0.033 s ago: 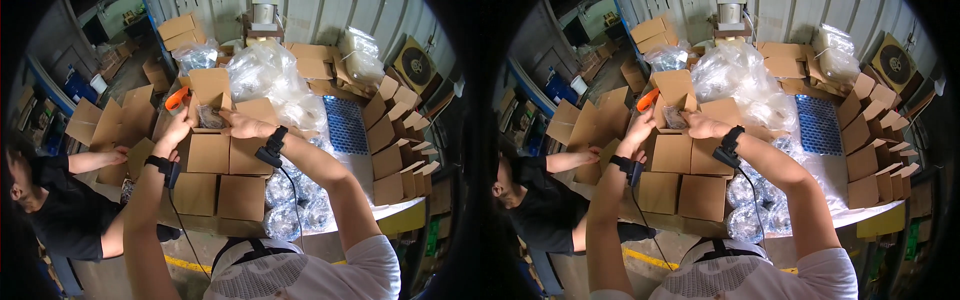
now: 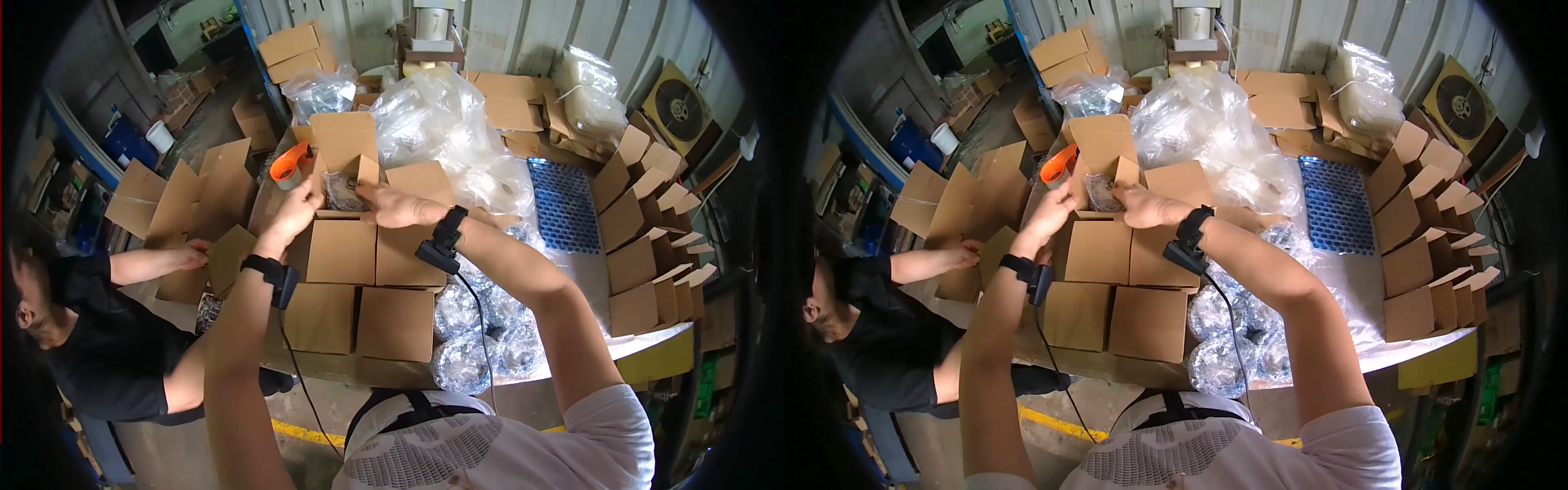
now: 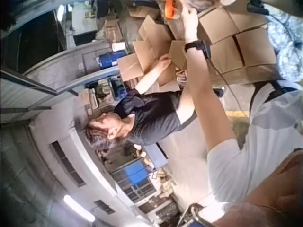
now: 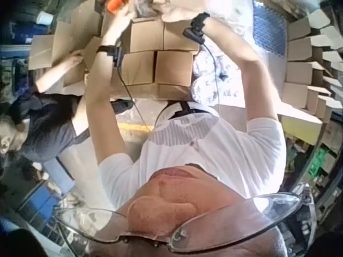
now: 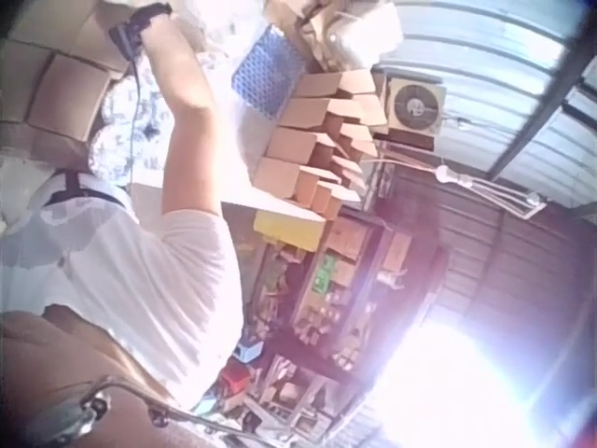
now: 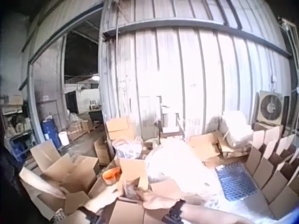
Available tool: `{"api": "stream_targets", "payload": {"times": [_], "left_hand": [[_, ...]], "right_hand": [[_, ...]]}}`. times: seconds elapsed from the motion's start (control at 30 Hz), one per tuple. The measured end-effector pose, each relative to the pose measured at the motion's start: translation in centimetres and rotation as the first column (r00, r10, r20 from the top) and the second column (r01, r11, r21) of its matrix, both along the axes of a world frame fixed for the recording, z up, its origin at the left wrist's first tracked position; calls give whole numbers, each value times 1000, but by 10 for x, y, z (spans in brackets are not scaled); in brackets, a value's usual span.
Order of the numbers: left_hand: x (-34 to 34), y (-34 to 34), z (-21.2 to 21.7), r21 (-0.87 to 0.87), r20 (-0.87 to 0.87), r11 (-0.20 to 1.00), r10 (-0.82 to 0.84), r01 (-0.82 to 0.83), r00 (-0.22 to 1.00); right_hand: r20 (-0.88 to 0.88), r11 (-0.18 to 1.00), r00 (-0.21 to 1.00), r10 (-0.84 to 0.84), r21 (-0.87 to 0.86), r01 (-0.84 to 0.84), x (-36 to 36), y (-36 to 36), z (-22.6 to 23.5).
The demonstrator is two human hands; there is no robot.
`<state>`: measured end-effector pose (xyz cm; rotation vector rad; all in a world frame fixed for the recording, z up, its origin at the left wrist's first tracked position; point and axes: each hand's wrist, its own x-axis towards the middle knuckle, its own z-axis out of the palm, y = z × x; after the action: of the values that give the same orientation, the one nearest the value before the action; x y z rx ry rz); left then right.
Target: Packaging products into cardboard boxes and organizing them in a warehouse.
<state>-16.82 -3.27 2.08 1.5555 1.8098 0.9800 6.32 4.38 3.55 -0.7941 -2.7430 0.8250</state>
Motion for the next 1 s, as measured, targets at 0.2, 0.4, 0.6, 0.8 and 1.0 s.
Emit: {"api": "stream_targets", "payload": {"times": [0.2,0.4,0.6,0.8,1.0], "left_hand": [[32,10,-21,-201,-409,951,-299,235,862],[49,2,0,-421,-610,880,-453,219,650],[59,3,5,-499,-611,848,-489,177,623],[21,11,-3,-93,-86,884,-465,458,881],[2,3,-5,2,750,998,-48,70,660]], "right_hand": [[212,985,962,174,-15,-174,-22,13,-20],[-288,826,905,-312,-553,109,-9,30,0],[-679,819,467,-567,-404,406,-25,52,6],[-372,977,922,-106,-211,27,-15,44,-17],[-466,989,880,-98,54,139,-13,18,-12]]}}
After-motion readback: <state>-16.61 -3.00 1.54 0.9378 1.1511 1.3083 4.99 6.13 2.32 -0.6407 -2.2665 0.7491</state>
